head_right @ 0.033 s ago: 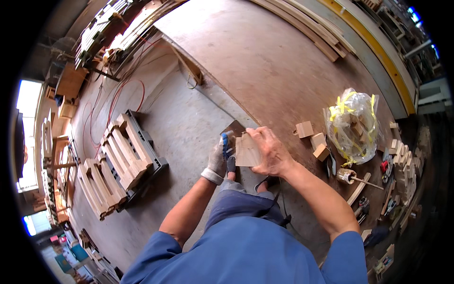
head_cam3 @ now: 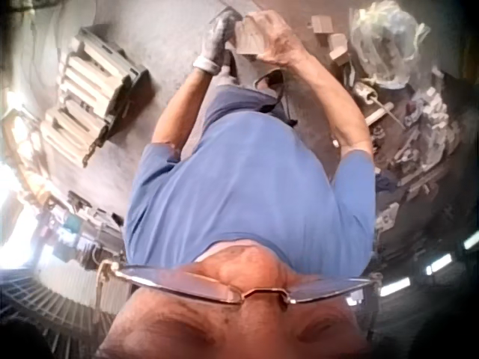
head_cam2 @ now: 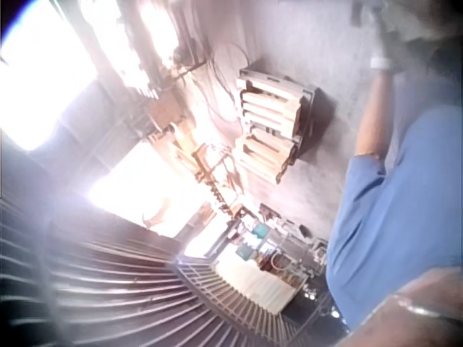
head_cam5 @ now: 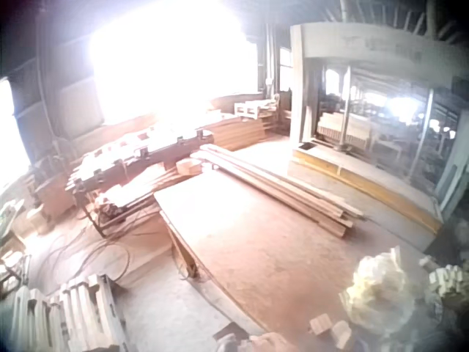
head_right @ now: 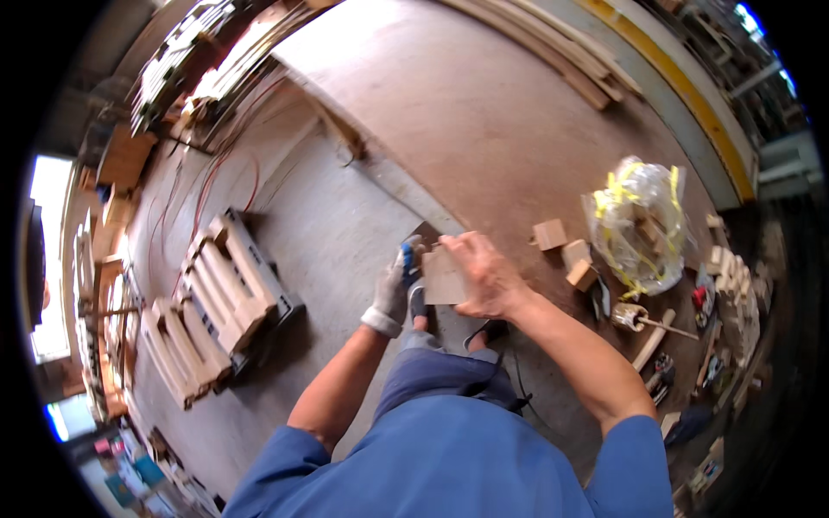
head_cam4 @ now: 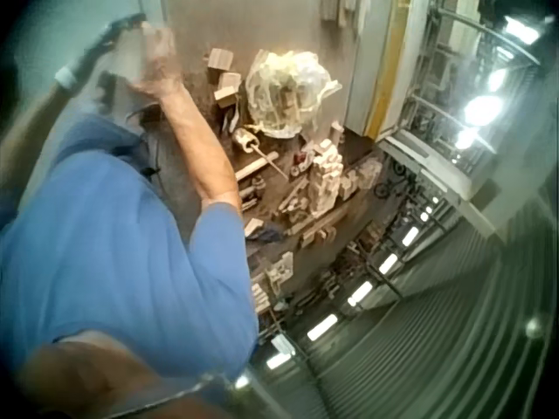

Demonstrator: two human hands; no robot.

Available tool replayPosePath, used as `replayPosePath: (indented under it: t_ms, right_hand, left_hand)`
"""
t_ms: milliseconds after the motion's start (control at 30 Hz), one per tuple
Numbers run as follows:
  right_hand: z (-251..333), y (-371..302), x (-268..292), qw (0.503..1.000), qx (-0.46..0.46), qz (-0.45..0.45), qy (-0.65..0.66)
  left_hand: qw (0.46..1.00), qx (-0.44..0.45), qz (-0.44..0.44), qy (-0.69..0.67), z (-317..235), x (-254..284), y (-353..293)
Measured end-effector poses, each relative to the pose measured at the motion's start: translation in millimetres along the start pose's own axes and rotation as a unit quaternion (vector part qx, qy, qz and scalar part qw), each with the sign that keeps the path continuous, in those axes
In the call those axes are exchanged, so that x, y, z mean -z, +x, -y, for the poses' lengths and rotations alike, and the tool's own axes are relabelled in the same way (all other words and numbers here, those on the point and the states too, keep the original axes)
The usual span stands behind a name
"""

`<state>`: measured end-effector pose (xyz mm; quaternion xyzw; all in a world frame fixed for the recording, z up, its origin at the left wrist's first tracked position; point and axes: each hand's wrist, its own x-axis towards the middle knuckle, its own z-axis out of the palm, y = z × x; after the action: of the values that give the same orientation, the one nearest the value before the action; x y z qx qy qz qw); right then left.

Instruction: The person applies glue to small wooden blocks and joins them with thin wooden strips using a nail gun. The process is repeated for multiple blocks, with each assembly placed on the workbench after completion.

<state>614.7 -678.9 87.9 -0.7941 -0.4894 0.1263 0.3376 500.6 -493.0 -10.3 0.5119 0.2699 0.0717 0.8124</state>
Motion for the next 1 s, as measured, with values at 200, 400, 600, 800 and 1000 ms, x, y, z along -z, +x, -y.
replayPosePath:
  t_ms: [200, 400, 600, 800, 1000]
  right_hand:
    - [-10, 6, -13, 0.999, -0.010, 0.025, 0.026]
    - [11, -38, 12, 0.993, -0.067, -0.024, -0.093]
    - [-2, -198, 38, 0.915, -0.238, -0.316, -0.078]
    - [-94, -422, 53, 0.707, -0.595, -0.359, -0.135]
    - [-173, -488, 38, 0.619, -0.708, -0.298, -0.164]
  left_hand:
    - [0.966, -0.103, 0.088, 0.219, -33, -24, -1]
    - [0.958, -0.043, 0.111, 0.262, -38, -40, -5]
    - [0.962, -0.029, 0.112, 0.249, -37, -57, -1]
    - [0.953, -0.047, 0.103, 0.280, -31, -58, 9]
    - [0.953, -0.002, 0.064, 0.295, -52, -70, -4]
